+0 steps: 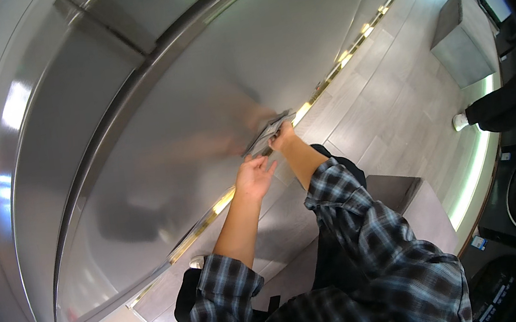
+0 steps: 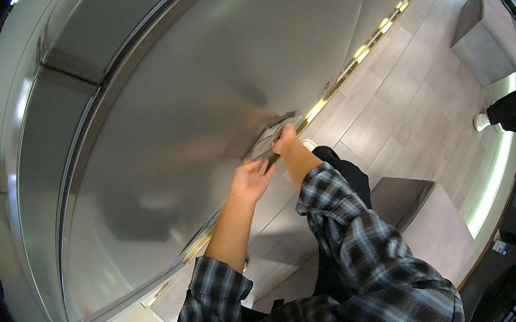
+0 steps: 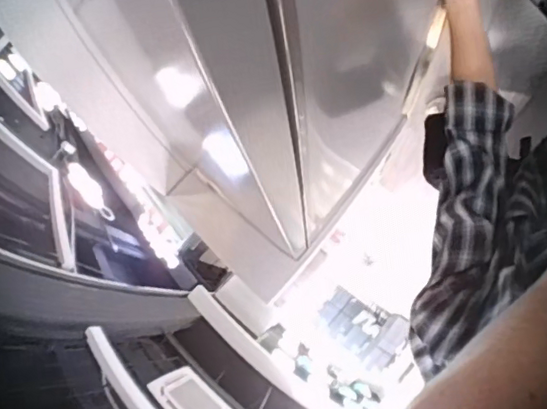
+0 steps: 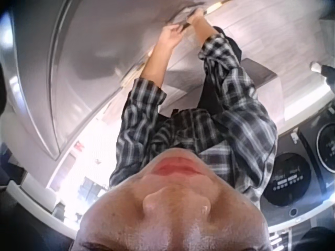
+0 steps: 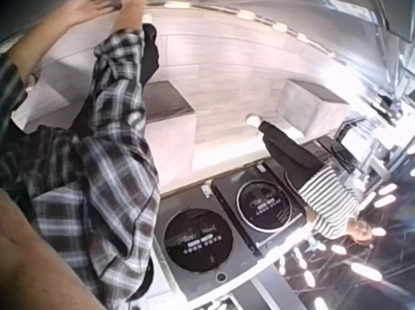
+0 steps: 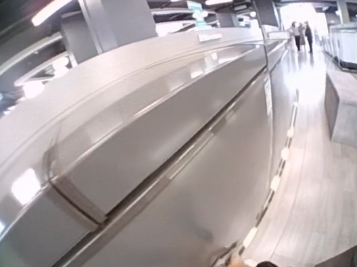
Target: The person wipes the surfaces of several refrigerators in an appliance store using a striped cloth. They move from one unit to another, wiping the top and front panels, and occasionally fold the cloth while continuing to clean.
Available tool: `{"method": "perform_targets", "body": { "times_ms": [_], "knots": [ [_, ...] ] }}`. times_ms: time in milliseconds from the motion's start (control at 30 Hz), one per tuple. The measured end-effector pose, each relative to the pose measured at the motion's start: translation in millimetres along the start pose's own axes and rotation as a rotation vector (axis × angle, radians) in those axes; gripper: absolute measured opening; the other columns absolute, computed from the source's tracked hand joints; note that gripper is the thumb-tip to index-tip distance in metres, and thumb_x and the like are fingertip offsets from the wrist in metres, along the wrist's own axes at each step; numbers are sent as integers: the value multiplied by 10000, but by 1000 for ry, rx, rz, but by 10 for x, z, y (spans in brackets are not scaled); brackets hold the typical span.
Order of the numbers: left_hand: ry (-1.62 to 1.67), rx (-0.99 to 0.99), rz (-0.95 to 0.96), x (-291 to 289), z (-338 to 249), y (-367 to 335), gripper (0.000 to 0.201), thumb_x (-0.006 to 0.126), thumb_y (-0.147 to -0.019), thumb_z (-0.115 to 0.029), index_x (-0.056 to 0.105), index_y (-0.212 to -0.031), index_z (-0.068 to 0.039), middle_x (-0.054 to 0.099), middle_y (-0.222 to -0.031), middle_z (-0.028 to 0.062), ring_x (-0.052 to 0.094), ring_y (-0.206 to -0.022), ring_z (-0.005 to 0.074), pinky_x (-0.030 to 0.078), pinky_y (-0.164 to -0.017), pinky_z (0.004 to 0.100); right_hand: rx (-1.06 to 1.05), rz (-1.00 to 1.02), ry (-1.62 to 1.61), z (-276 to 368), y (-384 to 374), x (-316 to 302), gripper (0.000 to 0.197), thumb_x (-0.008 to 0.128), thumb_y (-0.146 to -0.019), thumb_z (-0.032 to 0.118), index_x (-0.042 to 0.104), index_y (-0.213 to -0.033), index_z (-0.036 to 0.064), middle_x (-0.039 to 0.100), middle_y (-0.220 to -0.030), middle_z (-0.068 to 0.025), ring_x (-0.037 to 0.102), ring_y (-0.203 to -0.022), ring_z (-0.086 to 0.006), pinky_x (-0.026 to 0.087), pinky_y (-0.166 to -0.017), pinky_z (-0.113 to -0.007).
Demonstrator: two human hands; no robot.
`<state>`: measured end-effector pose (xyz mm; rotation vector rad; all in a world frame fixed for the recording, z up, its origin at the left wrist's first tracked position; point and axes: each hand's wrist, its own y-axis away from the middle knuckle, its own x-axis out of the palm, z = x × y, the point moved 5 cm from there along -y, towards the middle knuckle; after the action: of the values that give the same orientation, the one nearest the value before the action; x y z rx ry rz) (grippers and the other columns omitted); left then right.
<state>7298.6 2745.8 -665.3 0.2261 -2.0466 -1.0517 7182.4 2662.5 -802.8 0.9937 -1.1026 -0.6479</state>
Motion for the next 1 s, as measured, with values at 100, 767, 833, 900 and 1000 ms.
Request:
{"method": "perform_targets", "body": {
  "times_ms": [100,767,833,900,1000],
  "knots": [
    [-62,-7,65,342,108,-95,553,498,-878,75,277,-1364,-70,277,-1450,165,216,-1436,299,250,-1153,525,-88,79,56,388,3,42,481,349,-951,392,501,-1357,183,491,-1415,31,439,-1249,-161,284,-1017,-360],
    [232,143,434,1522,-351,852,103,514,-854,75,503,-903,-14,590,-1109,122,510,-1189,247,307,-1142,489,-1599,2,678,1201,2484,1174,574,392,-1022,334,300,-1487,12,285,-1433,-232,303,-1289,-394,239,-1109,-447],
    [331,189,434,1480,-546,1038,179,493,-844,108,512,-1014,55,581,-1144,158,489,-1238,286,358,-1137,474,-1688,115,656,1085,2701,1286,553,421,-1015,261,294,-1487,1,303,-1373,-237,317,-1280,-380,256,-1094,-427],
    [362,272,448,1399,-626,1259,230,481,-840,116,502,-1062,64,573,-1175,161,475,-1260,288,350,-1144,471,-1731,207,663,903,2880,1317,555,423,-1013,254,288,-1490,3,285,-1385,-232,318,-1283,-378,257,-1094,-424],
    [396,404,482,1320,-796,1518,409,452,-818,138,442,-1222,71,518,-1285,178,420,-1325,293,334,-1156,469,-1754,317,689,644,3074,1448,582,462,-988,180,255,-1507,18,231,-1418,-212,361,-1223,-325,344,-1024,-377]
  ]
}}
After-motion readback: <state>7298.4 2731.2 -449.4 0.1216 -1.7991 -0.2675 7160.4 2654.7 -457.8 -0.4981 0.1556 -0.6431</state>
